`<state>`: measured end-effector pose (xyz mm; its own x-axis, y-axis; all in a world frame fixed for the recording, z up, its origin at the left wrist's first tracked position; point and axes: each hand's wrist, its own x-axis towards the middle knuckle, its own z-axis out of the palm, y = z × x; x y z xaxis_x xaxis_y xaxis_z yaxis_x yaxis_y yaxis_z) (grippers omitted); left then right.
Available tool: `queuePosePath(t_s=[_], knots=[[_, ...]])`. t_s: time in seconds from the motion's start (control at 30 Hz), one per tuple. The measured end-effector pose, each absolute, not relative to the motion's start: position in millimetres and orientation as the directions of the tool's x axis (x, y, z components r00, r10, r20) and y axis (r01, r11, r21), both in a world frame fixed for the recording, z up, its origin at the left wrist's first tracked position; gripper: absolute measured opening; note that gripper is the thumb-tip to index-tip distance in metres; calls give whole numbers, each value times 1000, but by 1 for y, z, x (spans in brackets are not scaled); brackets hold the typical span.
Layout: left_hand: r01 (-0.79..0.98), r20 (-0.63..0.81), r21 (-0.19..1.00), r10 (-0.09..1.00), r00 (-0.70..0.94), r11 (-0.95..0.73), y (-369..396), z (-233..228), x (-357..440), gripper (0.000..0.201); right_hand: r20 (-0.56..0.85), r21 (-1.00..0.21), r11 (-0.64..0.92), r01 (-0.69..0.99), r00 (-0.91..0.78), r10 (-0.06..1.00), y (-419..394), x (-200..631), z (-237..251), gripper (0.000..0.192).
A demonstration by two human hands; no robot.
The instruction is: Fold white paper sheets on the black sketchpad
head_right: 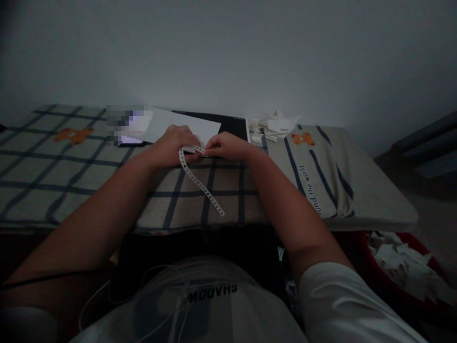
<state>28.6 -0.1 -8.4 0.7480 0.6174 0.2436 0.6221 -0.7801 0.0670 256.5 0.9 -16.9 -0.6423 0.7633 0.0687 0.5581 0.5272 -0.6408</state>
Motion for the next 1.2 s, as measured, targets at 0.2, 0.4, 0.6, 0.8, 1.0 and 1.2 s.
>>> queuePosePath(t_s=[0.2, 0.4, 0.6, 0.8, 1.0, 1.2], knots=[[603, 256, 52, 594, 763, -796, -1, -9, 29, 30, 81, -644, 529, 553, -638, 766, 0, 255, -16, 29], [601, 243, 62, 596, 765, -797, -1, -9, 29, 30, 137, -637, 569, 519, -650, 747, 1, 255, -16, 27], [592, 281, 89, 590, 757, -801, 0, -10, 28, 30, 120, -668, 545, 507, -649, 751, 0, 259, -14, 26], [605, 354, 64, 585, 730, -794, 5, -21, 33, 24, 302, -694, 542, 475, -491, 817, 7, 256, -19, 29], [567, 396, 64, 543, 741, -821, -1, -28, 51, 26, 446, -726, 513, 458, -254, 858, 15, 259, -19, 36], [607, 334, -94, 549, 766, -789, -2, -27, 76, 27, 505, -840, 486, 239, 21, 863, 26, 262, -25, 19]])
